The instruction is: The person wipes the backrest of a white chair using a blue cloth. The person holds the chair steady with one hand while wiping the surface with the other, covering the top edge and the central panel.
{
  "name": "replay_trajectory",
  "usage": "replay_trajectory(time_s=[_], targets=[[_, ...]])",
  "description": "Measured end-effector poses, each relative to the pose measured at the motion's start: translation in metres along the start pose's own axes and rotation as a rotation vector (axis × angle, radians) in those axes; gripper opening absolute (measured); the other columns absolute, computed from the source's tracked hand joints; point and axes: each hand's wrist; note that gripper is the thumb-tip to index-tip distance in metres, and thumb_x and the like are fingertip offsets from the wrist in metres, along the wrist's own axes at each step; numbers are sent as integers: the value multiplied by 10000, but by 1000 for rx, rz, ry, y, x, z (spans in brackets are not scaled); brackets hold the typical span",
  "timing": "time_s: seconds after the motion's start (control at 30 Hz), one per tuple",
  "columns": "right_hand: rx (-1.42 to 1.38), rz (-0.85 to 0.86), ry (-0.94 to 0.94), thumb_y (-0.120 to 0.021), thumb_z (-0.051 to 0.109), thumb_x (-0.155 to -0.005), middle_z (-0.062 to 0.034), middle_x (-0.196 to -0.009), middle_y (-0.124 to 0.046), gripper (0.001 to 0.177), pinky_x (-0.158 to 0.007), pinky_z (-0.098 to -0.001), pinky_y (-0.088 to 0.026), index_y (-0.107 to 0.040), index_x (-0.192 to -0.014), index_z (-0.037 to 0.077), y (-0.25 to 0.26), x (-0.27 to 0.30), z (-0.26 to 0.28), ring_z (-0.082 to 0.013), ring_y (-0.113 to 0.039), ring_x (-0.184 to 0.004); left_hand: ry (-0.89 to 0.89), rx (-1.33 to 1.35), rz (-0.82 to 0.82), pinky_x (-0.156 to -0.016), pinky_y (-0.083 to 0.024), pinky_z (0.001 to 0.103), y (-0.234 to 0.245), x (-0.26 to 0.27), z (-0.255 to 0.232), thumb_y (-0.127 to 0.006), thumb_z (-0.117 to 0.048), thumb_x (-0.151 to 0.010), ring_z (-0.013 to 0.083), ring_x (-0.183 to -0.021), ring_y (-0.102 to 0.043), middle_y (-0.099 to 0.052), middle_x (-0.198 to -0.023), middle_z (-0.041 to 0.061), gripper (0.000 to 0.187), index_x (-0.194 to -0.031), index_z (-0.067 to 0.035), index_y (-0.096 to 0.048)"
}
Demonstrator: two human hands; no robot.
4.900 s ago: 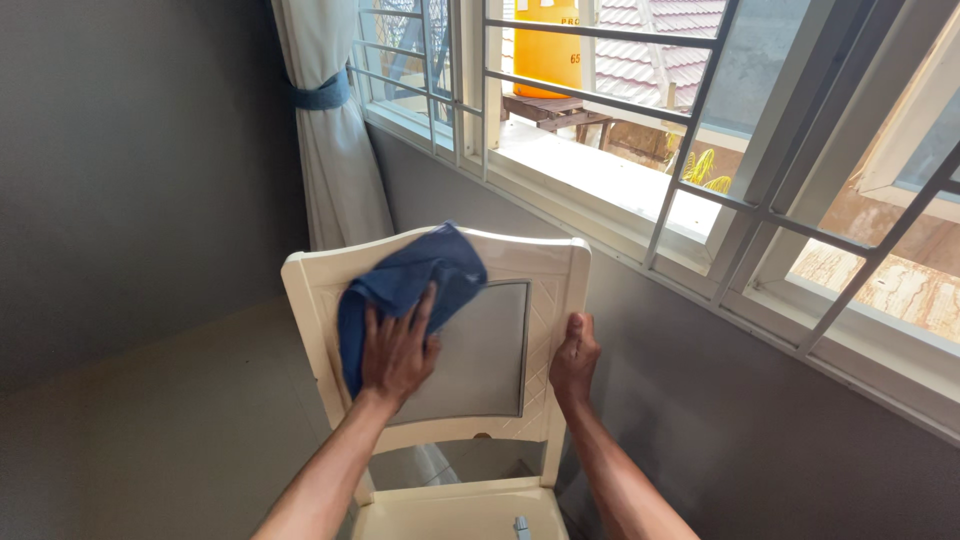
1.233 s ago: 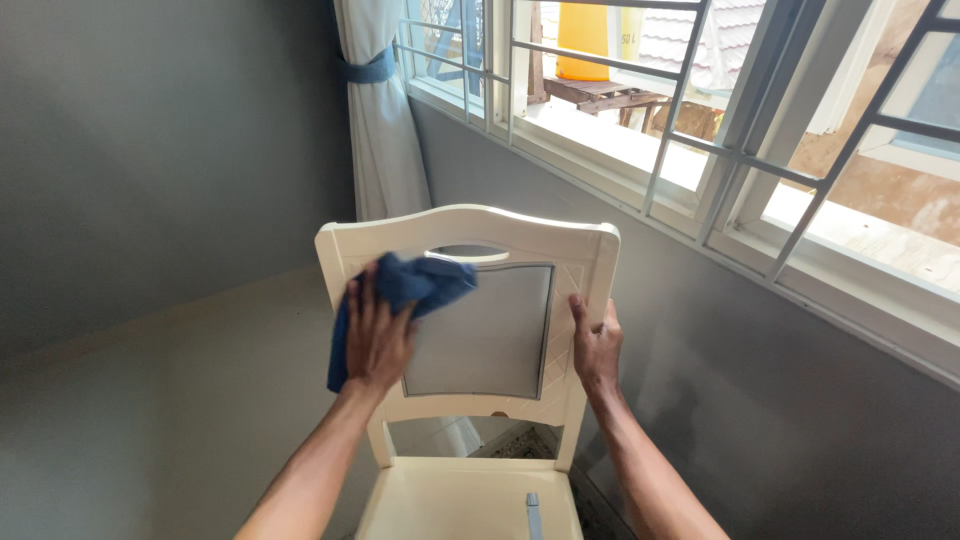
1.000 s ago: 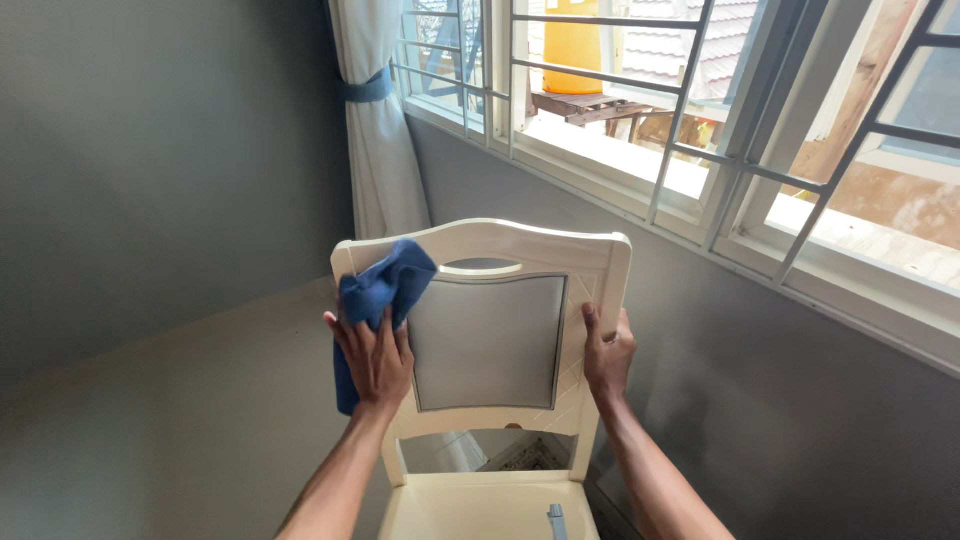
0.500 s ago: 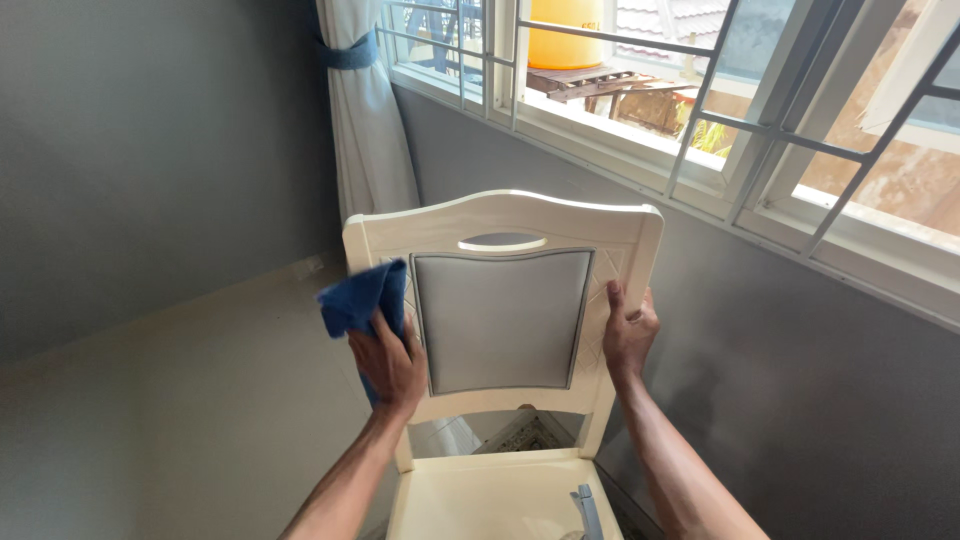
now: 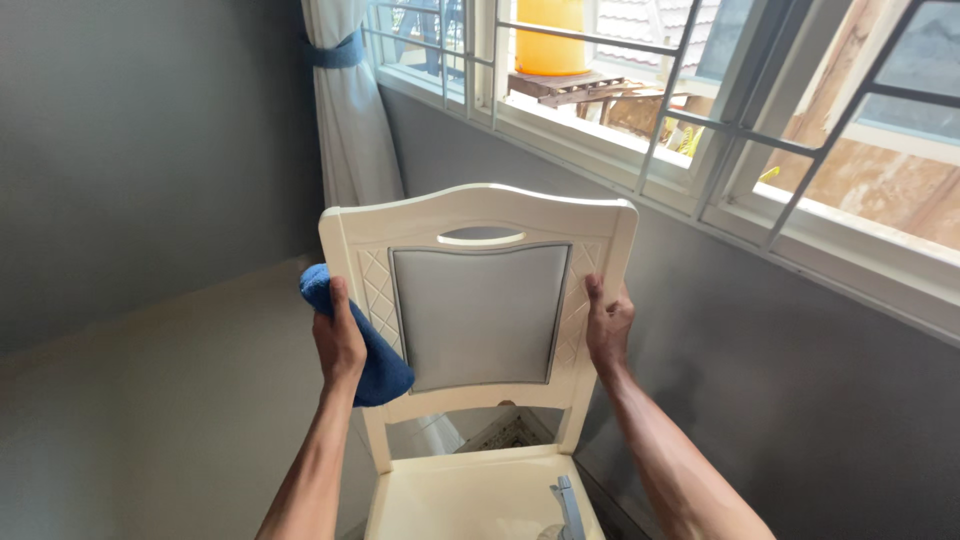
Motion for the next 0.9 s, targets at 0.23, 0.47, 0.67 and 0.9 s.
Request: replay_trajectory(time_s=[0.23,0.47,0.67,0.9], targets=[[36,69,-12,-531,697,-981,-90,-1021,-684,795,-879,-352,-477,-651,-1226,-50,44,-19,-26,-170,-622,-982,45,-178,-13,-611,-429,412,-33,20,-17,-467,-570,-1069,177,-634,-553,-566,-622,87,691,-757,31,-605],[0,163,-91,-514,760,-917,-134,-1178,-678,896,-963,-376,-478,-570,-1330,-34,71,-34,-35,-232,-617,-1139,-131,-145,-28,-625,-469,396,-58,26,-24,-462,-581,-1042,180,-640,-625,-622,-640,84,630,-810,-17,-623],[22,214,-142,-535,737,-916,-108,-1151,-702,825,-956,-359,-488,-652,-1298,16,55,-36,-49,-210,-622,-1115,-115,-170,-99,-668,-507,389,-38,28,-18,-454,-596,-1052,193,-687,-655,-656,-683,94,649,-837,-12,-636],[-28,374,-135,-542,743,-897,-154,-1257,-664,837,-1009,-427,-486,-601,-1358,46,-5,3,-2,-257,-604,-1198,-84,-289,-157,-661,-493,423,53,31,-3,-346,-626,-1078,245,-696,-636,-615,-717,137,697,-943,5,-609]])
Point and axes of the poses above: each hand's wrist, its own x-axis away from the middle knuckle, its own y-axis out of the back of the hand, z = x × y
